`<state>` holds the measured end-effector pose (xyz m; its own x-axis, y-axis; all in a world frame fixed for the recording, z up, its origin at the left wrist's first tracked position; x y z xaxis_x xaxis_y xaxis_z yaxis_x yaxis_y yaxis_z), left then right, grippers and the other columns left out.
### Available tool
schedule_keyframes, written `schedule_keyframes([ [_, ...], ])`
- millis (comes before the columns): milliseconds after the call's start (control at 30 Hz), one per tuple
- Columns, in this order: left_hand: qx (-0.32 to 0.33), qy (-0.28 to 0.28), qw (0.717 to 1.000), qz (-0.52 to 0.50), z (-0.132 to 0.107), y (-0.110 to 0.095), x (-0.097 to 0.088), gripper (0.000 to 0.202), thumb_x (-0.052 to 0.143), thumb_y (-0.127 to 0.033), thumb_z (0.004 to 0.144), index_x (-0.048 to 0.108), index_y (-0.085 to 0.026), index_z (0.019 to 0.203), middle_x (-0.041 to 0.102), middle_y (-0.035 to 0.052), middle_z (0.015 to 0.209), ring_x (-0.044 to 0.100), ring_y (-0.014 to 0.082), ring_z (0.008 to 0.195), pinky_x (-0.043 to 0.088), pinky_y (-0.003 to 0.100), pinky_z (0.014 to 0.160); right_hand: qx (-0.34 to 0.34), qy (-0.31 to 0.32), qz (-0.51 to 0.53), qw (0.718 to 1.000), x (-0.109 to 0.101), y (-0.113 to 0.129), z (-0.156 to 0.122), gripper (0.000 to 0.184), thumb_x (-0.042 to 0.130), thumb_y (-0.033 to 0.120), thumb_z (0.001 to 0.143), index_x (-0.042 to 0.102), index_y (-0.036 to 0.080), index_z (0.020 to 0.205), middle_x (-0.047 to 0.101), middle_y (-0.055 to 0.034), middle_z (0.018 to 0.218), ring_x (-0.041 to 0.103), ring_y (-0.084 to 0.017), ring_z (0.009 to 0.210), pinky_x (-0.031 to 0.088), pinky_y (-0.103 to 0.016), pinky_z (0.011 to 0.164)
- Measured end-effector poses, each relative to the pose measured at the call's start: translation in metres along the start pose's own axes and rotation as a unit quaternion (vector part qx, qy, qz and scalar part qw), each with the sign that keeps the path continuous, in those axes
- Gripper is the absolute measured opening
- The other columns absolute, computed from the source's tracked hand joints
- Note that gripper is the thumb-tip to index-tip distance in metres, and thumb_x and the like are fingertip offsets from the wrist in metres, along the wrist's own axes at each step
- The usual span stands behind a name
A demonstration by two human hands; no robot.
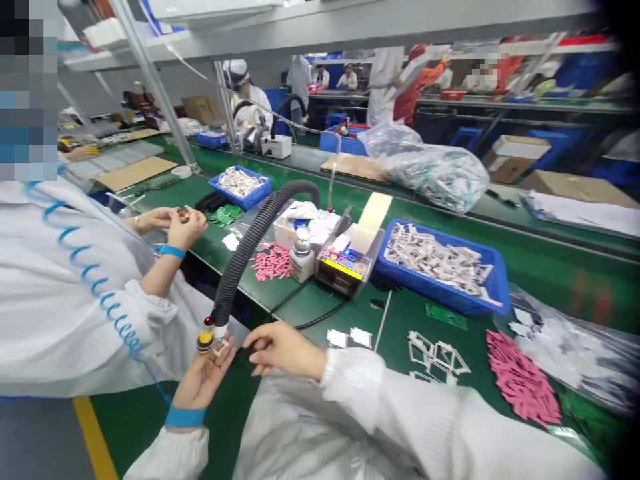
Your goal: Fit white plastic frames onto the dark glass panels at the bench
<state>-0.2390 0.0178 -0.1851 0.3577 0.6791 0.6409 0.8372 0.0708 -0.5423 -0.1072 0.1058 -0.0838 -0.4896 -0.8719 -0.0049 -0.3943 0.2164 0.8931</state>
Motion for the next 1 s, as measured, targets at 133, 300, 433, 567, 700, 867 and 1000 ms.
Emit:
schedule_keyframes([
  [133, 0.009, 0.034, 0.999, 0.039, -0.012, -0.019, -0.003, 0.034, 0.058, -0.006, 0.077, 0.064, -0.014, 0.109, 0.075, 0.0090, 0.083, 0.069, 0.0207, 0.074, 0.055, 0.029, 0.065, 0.050, 0.035, 0.109, 0.992, 0.076, -0.018, 0.055, 0.013, 0.062, 0.004, 0.073, 0.062, 0.012, 0.084, 0.053, 0.0070, 0.052, 0.059, -0.006, 0.047, 0.050, -0.019, 0.056],
  [300, 0.036, 0.069, 0.995, 0.060, -0.014, -0.021, 0.004, 0.020, 0.070, -0.014, 0.070, 0.070, -0.020, 0.089, 0.074, 0.0005, 0.082, 0.067, 0.0133, 0.073, 0.052, 0.021, 0.066, 0.077, -0.019, 0.208, 0.975, 0.072, -0.022, 0.045, 0.018, 0.054, 0.000, 0.077, 0.059, 0.012, 0.091, 0.055, 0.0055, 0.057, 0.058, -0.003, 0.046, 0.049, -0.014, 0.054],
  [433, 0.002, 0.114, 0.991, 0.077, -0.020, 0.024, 0.033, 0.018, 0.073, -0.025, 0.067, 0.070, -0.020, 0.084, 0.072, 0.0018, 0.079, 0.065, 0.0139, 0.071, 0.051, 0.024, 0.066, 0.037, -0.034, 0.242, 0.969, 0.030, -0.003, -0.011, 0.021, 0.059, 0.006, 0.075, 0.062, 0.012, 0.096, 0.058, 0.0049, 0.056, 0.060, -0.005, 0.049, 0.050, -0.016, 0.056],
  [567, -0.054, 0.198, 0.976, 0.074, -0.058, 0.076, 0.098, 0.040, 0.077, -0.045, 0.056, 0.070, -0.022, 0.088, 0.070, 0.0080, 0.098, 0.062, 0.0247, 0.093, 0.049, 0.038, 0.083, -0.086, -0.112, 0.242, 0.960, -0.032, 0.015, -0.081, 0.046, 0.071, 0.016, 0.065, 0.055, 0.018, 0.108, 0.055, 0.0086, 0.060, 0.060, -0.007, 0.049, 0.047, -0.016, 0.048],
  [700, -0.104, 0.393, 0.910, 0.083, -0.115, 0.098, 0.192, 0.036, 0.078, -0.051, 0.049, 0.070, -0.022, 0.068, 0.064, 0.0085, 0.111, 0.059, 0.0262, 0.091, 0.048, 0.038, 0.078, -0.116, -0.183, 0.268, 0.939, -0.069, 0.002, -0.130, 0.048, 0.073, 0.023, 0.064, 0.049, 0.020, 0.106, 0.053, 0.0091, 0.062, 0.059, -0.007, 0.048, 0.046, -0.017, 0.046],
  [867, -0.129, 0.488, 0.846, 0.172, -0.142, 0.116, 0.247, 0.033, 0.074, -0.052, 0.054, 0.073, -0.024, 0.072, 0.062, 0.0090, 0.106, 0.060, 0.0226, 0.078, 0.045, 0.042, 0.078, -0.145, -0.218, 0.260, 0.930, -0.093, -0.008, -0.160, 0.040, 0.069, 0.029, 0.069, 0.048, 0.021, 0.102, 0.054, 0.0057, 0.067, 0.056, -0.007, 0.048, 0.045, -0.019, 0.045],
  [1000, -0.088, 0.495, 0.836, 0.218, -0.140, 0.123, 0.263, 0.032, 0.072, -0.054, 0.056, 0.074, -0.025, 0.071, 0.059, 0.0083, 0.109, 0.054, 0.0280, 0.101, 0.035, 0.045, 0.095, -0.269, -0.397, -0.031, 0.877, -0.128, 0.022, -0.211, 0.024, 0.060, 0.022, 0.078, 0.053, 0.023, 0.101, 0.058, -0.0017, 0.079, 0.057, -0.014, 0.066, 0.048, -0.029, 0.060],
])
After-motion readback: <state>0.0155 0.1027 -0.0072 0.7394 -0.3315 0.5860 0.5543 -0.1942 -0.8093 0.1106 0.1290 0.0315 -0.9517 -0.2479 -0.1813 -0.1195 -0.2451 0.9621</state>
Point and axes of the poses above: each hand's wrist, its own z-axis towards the middle knuckle, its own x-axis out of the palm, y = z × x, the point moved 10 cm from there along z, towards the middle knuckle
